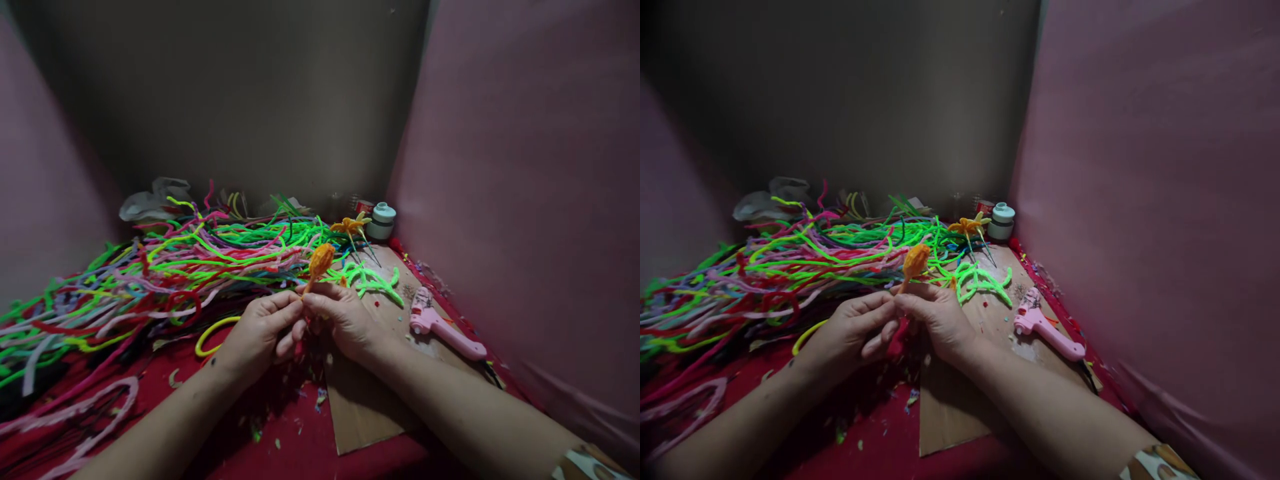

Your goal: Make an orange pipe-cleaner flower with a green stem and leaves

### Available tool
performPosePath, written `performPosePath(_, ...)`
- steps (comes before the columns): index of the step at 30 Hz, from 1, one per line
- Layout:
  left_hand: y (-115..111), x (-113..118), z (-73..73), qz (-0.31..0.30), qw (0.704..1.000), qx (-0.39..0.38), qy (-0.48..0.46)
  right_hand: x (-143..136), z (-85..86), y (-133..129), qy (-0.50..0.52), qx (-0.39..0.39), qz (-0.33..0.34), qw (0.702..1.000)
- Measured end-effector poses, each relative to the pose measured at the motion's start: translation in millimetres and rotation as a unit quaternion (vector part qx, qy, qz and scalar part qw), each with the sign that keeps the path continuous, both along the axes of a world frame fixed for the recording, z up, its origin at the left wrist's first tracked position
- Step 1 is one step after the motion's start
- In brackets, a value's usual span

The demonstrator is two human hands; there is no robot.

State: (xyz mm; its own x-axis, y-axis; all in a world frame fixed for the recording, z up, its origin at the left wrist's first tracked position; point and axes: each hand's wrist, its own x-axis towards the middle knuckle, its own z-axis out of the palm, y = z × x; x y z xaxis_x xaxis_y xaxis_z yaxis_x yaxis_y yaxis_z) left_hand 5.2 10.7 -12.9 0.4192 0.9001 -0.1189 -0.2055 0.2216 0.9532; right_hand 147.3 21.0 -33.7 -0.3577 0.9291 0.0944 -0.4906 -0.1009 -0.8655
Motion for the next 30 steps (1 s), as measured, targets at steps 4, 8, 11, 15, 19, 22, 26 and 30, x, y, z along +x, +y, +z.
performPosePath(4, 5, -4, -1.9, -0.089, 0.989, -0.07, -0.09, -3, -3.9, -2, 0.021, -0.004, 0.006, 1.0)
performPosePath(8, 10, -18, -9.6, -0.175, 0.973, -0.084, -0.124, -4, 3.1, -14, -0.029, 0.079, -0.003, 0.996)
performPosePath(11, 11, -30, -17.1, -0.234, 0.961, -0.087, -0.118, -4, 11.7, -27, -0.107, 0.183, -0.059, 0.975)
performPosePath(15, 8, -38, -19.4, -0.258, 0.954, -0.11, -0.108, -5, 17.1, -36, -0.116, 0.285, -0.07, 0.949)
performPosePath(19, 4, -36, -15.0, -0.239, 0.957, -0.133, -0.095, -7, 15.6, -36, -0.127, 0.346, -0.087, 0.926)
performPosePath(22, 2, -36, -13.0, -0.24, 0.956, -0.142, -0.091, -7, 13.7, -38, -0.151, 0.387, -0.115, 0.902)
performPosePath(26, 0, -38, -13.4, -0.287, 0.939, -0.17, -0.082, -9, 11.5, -43, -0.181, 0.443, -0.161, 0.863)
performPosePath(30, -1, -40, -13.1, -0.315, 0.923, -0.205, -0.079, -9, 12.4, -48, -0.172, 0.454, -0.172, 0.857)
